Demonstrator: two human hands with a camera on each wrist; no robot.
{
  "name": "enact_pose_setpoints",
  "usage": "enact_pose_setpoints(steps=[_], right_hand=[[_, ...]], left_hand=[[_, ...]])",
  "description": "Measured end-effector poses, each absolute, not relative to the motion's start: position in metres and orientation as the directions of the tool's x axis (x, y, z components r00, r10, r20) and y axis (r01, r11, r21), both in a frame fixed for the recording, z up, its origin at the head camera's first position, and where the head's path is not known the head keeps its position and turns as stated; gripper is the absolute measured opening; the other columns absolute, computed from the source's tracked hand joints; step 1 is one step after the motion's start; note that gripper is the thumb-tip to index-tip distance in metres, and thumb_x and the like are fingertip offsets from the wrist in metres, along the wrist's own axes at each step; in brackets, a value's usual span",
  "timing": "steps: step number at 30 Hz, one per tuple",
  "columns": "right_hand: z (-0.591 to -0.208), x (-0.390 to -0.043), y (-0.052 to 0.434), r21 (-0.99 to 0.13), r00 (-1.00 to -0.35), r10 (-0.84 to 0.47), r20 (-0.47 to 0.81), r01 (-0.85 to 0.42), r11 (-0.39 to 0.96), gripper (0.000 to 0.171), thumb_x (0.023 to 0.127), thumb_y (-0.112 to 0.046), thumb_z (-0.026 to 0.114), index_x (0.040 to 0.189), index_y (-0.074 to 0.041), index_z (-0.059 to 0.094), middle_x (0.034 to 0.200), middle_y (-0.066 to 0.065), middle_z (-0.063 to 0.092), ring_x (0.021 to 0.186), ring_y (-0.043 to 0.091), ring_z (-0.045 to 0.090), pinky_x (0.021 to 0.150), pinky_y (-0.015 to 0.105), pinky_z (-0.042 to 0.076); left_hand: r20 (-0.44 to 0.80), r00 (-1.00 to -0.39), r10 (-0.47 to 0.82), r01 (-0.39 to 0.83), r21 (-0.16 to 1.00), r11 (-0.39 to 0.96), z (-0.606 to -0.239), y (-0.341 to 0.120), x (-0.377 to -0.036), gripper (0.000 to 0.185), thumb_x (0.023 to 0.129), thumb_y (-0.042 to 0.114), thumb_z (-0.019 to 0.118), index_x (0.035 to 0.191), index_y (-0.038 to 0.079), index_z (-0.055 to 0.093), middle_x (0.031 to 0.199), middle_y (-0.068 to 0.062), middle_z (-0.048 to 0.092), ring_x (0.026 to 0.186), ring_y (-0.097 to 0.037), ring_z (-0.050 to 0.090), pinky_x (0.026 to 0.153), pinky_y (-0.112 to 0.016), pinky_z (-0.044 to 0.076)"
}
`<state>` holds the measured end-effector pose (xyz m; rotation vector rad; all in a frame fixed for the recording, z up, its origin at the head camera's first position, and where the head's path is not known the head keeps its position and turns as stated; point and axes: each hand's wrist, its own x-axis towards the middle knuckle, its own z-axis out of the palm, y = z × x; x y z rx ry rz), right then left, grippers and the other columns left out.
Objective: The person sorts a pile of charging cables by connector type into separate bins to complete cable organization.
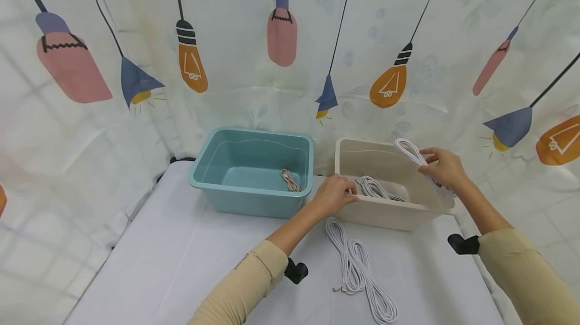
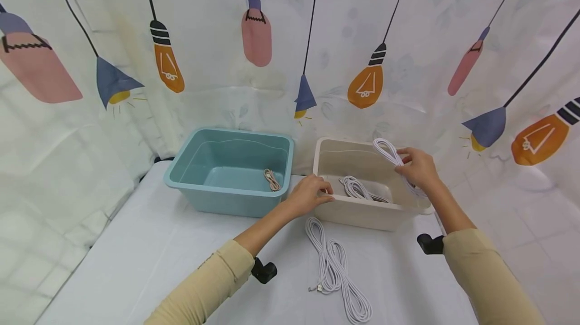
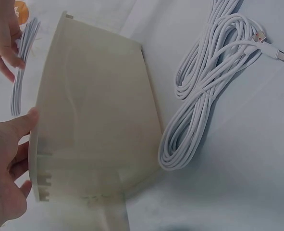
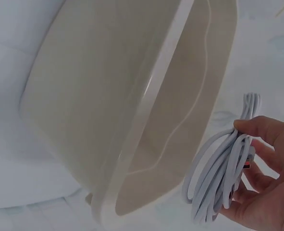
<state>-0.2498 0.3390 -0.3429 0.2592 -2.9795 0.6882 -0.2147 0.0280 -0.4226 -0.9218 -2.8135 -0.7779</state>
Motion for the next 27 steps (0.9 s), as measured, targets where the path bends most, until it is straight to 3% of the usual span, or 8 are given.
enact_pose_setpoints(steps=[7, 12, 19, 22, 27], right_hand=[[-0.343, -0.258, 0.346, -0.424, -0.987, -0.123, 0.107, -0.157, 0.892, 0.053, 0.092, -0.007, 0.074, 0.135, 0.016, 0.055, 0.114, 0.042, 0.066, 0.1, 0.056, 0.065, 0.074, 0.046, 0.053], [-0.348, -0.262, 0.348, -0.445, -0.991, -0.071, 0.114, -0.115, 0.888, 0.052, 0.09, -0.007, 0.07, 0.136, 0.014, 0.056, 0.114, 0.041, 0.066, 0.099, 0.055, 0.065, 0.077, 0.052, 0.056], [-0.348, -0.257, 0.347, -0.456, -0.989, -0.072, 0.128, -0.124, 0.881, 0.053, 0.096, -0.012, 0.069, 0.138, 0.017, 0.053, 0.123, 0.042, 0.063, 0.109, 0.061, 0.059, 0.085, 0.062, 0.052], [-0.347, -0.254, 0.345, -0.456, -0.988, -0.069, 0.138, -0.125, 0.881, 0.052, 0.098, -0.014, 0.069, 0.138, 0.016, 0.054, 0.124, 0.041, 0.064, 0.108, 0.06, 0.062, 0.079, 0.053, 0.055], [-0.348, -0.245, 0.341, -0.475, -0.982, -0.074, 0.174, -0.15, 0.867, 0.05, 0.099, -0.014, 0.07, 0.137, 0.016, 0.056, 0.122, 0.041, 0.065, 0.105, 0.059, 0.067, 0.066, 0.029, 0.052]], left_hand=[[0.215, -0.817, 0.535, 0.57, 0.435, 0.697, -0.422, 0.03, -0.214, 0.016, 0.098, 0.031, 0.078, 0.103, 0.017, 0.082, 0.096, 0.001, 0.075, 0.095, -0.015, 0.063, 0.085, -0.025, 0.049], [0.213, -0.818, 0.535, 0.569, 0.437, 0.696, -0.422, 0.032, -0.212, 0.016, 0.097, 0.031, 0.078, 0.103, 0.017, 0.082, 0.096, 0.002, 0.075, 0.096, -0.014, 0.063, 0.087, -0.025, 0.049], [0.217, -0.819, 0.531, 0.569, 0.43, 0.701, -0.422, 0.031, -0.211, 0.016, 0.098, 0.032, 0.077, 0.103, 0.017, 0.082, 0.097, 0.001, 0.075, 0.096, -0.015, 0.063, 0.088, -0.026, 0.05], [0.216, -0.821, 0.529, 0.565, 0.436, 0.7, -0.421, 0.03, -0.212, 0.017, 0.098, 0.032, 0.077, 0.103, 0.016, 0.082, 0.097, 0.0, 0.075, 0.097, -0.016, 0.064, 0.088, -0.028, 0.05], [0.219, -0.822, 0.526, 0.565, 0.434, 0.702, -0.422, 0.029, -0.212, 0.016, 0.098, 0.031, 0.077, 0.102, 0.016, 0.081, 0.097, 0.0, 0.075, 0.097, -0.016, 0.063, 0.088, -0.027, 0.05]])
